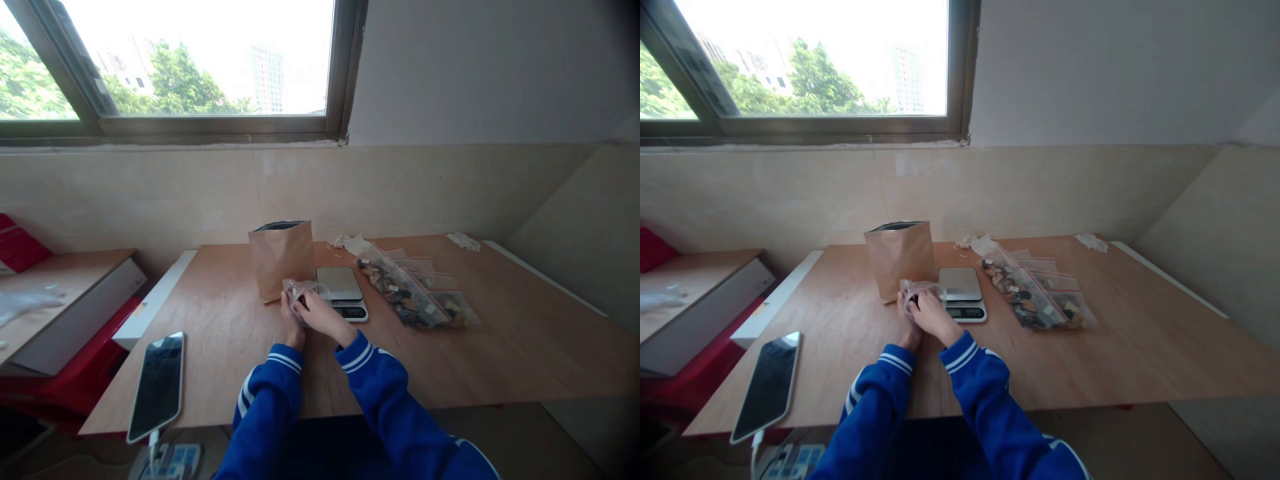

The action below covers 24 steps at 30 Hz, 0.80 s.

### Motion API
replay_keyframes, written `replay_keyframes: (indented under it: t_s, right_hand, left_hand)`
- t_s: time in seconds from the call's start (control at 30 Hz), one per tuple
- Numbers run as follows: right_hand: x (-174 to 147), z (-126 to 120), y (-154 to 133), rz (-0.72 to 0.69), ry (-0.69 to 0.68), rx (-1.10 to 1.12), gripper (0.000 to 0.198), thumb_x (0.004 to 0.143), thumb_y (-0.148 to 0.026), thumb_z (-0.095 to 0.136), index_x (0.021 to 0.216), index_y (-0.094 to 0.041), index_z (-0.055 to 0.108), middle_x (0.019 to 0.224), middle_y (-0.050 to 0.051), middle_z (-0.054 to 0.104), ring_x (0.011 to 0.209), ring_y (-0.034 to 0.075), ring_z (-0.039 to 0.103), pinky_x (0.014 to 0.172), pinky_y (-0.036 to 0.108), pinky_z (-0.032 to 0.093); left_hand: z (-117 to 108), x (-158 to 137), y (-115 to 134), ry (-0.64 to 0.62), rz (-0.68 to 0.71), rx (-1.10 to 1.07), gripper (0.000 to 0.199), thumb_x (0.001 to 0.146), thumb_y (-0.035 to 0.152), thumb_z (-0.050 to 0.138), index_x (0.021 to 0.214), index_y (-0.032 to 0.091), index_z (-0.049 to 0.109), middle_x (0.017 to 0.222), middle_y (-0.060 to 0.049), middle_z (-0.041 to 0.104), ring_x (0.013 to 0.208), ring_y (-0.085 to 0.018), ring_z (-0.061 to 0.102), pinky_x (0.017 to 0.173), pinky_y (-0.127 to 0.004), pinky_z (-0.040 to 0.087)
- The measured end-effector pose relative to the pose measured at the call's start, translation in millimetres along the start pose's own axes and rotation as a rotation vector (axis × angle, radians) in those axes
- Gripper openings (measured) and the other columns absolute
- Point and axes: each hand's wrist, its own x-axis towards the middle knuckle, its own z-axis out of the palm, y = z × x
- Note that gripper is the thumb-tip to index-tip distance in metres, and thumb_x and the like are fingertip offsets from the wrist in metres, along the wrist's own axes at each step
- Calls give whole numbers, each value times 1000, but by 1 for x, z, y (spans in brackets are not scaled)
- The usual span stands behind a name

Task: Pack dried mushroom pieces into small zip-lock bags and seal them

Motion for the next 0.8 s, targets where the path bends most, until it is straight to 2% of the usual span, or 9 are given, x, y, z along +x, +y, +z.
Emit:
replay_keyframes:
  t_s: [0.13,0.27,0.43,0.6,0.7,0.8]
  right_hand:
    - [12,7,8,20,38,115,42,89,-21,51,129,-11,44,128,21,56,122,28,53,102,41,40]
    - [17,10,18,-37,43,209,52,87,-28,56,133,-11,38,131,20,52,123,25,52,106,40,37]
    - [21,15,31,-35,132,309,44,80,-27,63,123,-18,52,122,12,57,117,23,54,105,41,38]
    - [23,16,34,-36,85,358,43,75,-17,66,117,-21,61,115,8,63,114,24,57,102,39,42]
    - [21,12,28,7,48,344,38,77,-16,64,115,-19,61,112,9,66,109,25,60,98,38,45]
    - [20,5,20,77,13,282,32,83,-17,59,115,-15,58,116,13,65,112,25,59,98,40,45]
  left_hand:
    - [-4,1,1,20,150,148,38,86,40,56,106,12,71,106,-10,71,108,-20,63,103,-31,42]
    - [-7,1,3,87,187,287,36,83,42,59,95,11,73,93,-8,73,94,-22,67,90,-31,49]
    - [-8,2,3,119,185,364,39,81,45,60,90,10,73,84,-8,73,85,-22,67,82,-33,52]
    - [-9,3,2,191,178,349,40,80,47,61,92,10,73,89,-10,73,89,-23,67,86,-34,50]
    - [-9,4,4,243,180,328,35,83,42,60,93,11,72,90,-9,73,91,-22,67,89,-33,49]
    - [-8,4,5,260,119,290,33,88,39,55,94,11,72,89,-8,73,89,-20,68,88,-32,50]
